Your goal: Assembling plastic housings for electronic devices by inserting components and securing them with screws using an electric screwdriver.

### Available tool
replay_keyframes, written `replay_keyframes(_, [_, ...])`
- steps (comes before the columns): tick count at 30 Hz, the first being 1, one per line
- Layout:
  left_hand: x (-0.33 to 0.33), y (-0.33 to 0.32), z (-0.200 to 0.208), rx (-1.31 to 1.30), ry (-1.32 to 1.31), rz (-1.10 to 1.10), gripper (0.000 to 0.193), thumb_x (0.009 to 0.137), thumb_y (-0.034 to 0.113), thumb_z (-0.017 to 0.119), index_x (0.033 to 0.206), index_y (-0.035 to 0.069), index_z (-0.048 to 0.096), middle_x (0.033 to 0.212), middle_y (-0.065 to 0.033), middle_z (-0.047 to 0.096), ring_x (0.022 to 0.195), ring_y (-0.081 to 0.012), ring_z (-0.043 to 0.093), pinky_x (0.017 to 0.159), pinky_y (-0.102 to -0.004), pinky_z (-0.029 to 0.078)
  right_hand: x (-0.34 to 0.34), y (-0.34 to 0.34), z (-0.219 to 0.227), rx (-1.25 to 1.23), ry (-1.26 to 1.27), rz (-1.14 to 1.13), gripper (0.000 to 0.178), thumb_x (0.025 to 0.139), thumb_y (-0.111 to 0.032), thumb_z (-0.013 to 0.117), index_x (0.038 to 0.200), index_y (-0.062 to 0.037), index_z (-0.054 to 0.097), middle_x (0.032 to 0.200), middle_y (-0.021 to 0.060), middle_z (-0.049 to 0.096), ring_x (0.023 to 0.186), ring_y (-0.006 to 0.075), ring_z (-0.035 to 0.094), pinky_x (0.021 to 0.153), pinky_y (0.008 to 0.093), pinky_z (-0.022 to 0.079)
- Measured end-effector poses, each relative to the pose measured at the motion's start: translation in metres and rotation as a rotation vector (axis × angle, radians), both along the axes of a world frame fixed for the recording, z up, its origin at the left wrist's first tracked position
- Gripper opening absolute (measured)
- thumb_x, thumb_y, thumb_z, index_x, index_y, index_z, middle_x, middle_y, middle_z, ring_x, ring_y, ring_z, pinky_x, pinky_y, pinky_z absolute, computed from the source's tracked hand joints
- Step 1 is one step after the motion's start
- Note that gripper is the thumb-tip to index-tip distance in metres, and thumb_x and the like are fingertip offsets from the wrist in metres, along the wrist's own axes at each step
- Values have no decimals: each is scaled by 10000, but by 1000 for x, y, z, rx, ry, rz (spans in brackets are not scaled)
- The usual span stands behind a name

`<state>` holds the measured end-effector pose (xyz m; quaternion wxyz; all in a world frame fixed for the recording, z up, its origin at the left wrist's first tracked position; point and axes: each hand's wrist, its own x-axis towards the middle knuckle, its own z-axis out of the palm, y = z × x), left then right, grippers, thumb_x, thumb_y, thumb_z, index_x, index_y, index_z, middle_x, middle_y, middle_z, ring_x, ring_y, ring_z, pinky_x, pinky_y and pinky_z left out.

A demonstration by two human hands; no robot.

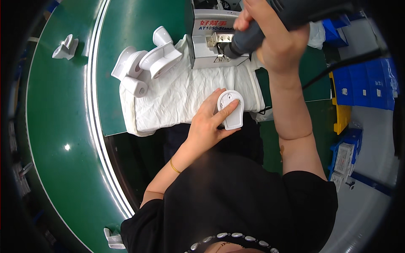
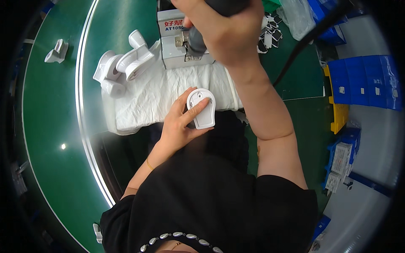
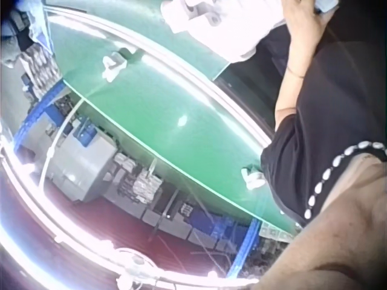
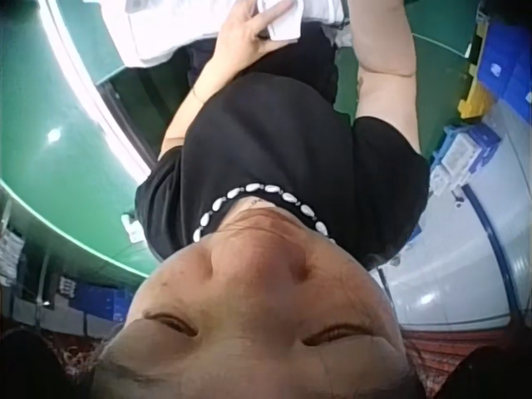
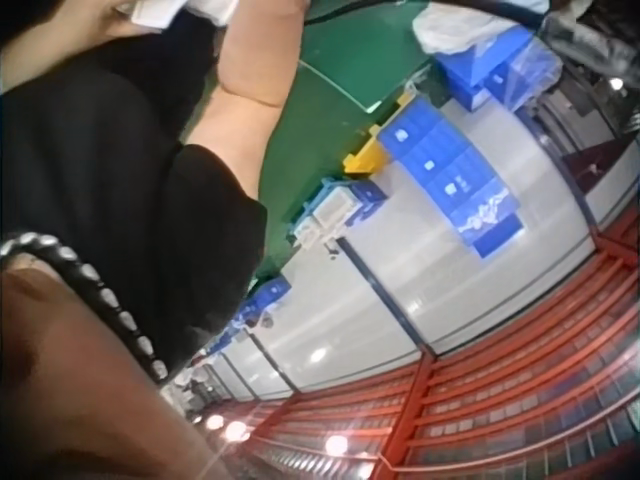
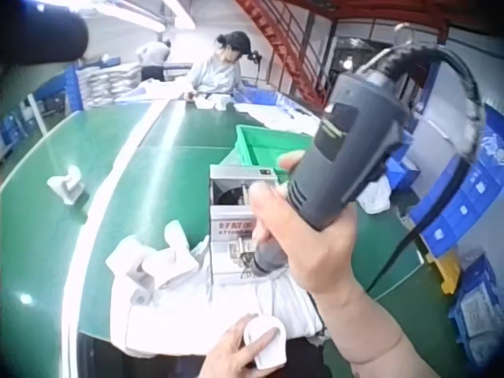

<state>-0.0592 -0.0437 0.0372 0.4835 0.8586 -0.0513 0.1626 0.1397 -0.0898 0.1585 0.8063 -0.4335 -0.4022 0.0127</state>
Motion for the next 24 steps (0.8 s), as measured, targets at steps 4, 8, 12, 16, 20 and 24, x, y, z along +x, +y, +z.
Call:
replay_keyframes(4, [0, 0, 1, -32, 27, 8, 743, 598, 127, 884, 1295, 172, 629, 1414, -216, 453, 1230, -382, 525, 964, -411, 498, -47, -40, 20, -202, 70, 23, 406, 914, -74, 581, 1274, -3, 407, 752, 90, 544, 626, 176, 553, 643, 394, 488])
replay_keyframes(8, [-1, 0, 2, -31, 46, 24, 728, 602, 126, 882, 1285, 168, 633, 1418, -213, 449, 1229, -380, 526, 957, -411, 501, -62, -70, 29, -625, -142, -170, 511, 907, -120, 608, 1314, -4, 322, 742, 91, 537, 623, 169, 549, 650, 391, 497])
replay_keyframes(12, [2, 0, 3, -24, 20, 35, 705, 574, 130, 877, 1242, 148, 653, 1354, -234, 497, 1196, -412, 542, 950, -433, 497, -62, -71, 21, -616, -160, -145, 487, 905, -117, 608, 1291, -3, 335, 743, 91, 540, 627, 167, 554, 659, 388, 504])
replay_keyframes(16, [2, 0, 6, -19, 47, 32, 714, 572, 131, 879, 1247, 149, 649, 1359, -232, 495, 1208, -408, 534, 957, -436, 494, -62, -69, 15, -594, -100, -148, 489, 893, -108, 619, 1278, -4, 336, 751, 94, 546, 629, 163, 554, 659, 386, 508])
replay_keyframes(20, [2, 0, 6, -11, 48, 43, 729, 569, 129, 880, 1258, 150, 642, 1358, -229, 498, 1209, -408, 534, 960, -435, 493, -60, -69, 15, -620, -128, -128, 460, 885, -95, 617, 1248, -13, 346, 768, 96, 550, 634, 158, 549, 659, 384, 506])
replay_keyframes(24, [2, 1, 8, -4, 56, 44, 741, 569, 125, 880, 1268, 161, 638, 1353, -228, 502, 1206, -407, 536, 961, -434, 491, -61, -63, 12, -598, -88, -95, 441, 878, -83, 617, 1227, -20, 356, 774, 94, 549, 640, 154, 547, 661, 381, 506])
